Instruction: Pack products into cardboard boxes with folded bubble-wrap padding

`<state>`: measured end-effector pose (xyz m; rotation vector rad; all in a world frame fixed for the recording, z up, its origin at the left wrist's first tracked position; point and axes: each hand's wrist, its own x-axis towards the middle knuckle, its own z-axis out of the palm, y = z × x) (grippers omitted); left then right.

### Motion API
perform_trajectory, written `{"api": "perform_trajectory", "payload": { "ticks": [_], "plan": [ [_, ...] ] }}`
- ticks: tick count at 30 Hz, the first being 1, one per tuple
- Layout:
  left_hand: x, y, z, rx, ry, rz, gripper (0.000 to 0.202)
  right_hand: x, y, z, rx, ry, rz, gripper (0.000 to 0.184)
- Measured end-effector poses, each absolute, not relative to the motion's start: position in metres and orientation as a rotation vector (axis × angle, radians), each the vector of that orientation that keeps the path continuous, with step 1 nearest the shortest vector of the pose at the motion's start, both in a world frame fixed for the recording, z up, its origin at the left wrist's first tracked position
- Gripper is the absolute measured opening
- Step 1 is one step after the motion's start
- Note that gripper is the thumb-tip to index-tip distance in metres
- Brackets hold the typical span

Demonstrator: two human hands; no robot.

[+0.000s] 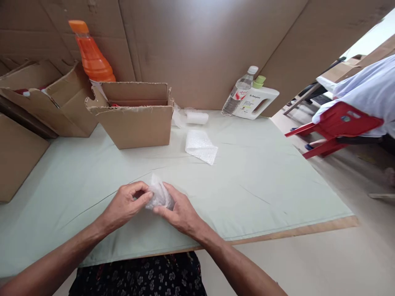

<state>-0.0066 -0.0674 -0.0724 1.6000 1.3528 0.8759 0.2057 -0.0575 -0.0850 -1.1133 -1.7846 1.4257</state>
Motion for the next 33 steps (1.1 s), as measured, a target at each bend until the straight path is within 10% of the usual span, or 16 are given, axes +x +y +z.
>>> {"api": "perform_trajectory", "payload": {
  "ticks": [7, 15, 25, 33],
  "plan": [
    [-0.009, -0.041, -0.109, 1.515, 1.481, 1.175, 0.024, 0.270, 0.038, -0.068, -1.373, -1.562, 0.927, 0.040],
    [-0.014, -0.036, -0.121, 1.943, 1.379, 1.231, 0.018, 0.272, 0.251, -0.013, -1.436, -1.470, 0.536, 0.066],
    [-0.015, -0.037, -0.125, 1.930, 1.370, 1.203, 0.020, 0.303, 0.144, -0.109, -1.576, -2.352, 0.193, 0.041],
    [-0.014, -0.039, -0.116, 1.719, 1.436, 1.277, 0.018, 0.306, 0.137, -0.084, -1.559, -2.185, -0.110, 0.035]
  ]
}}
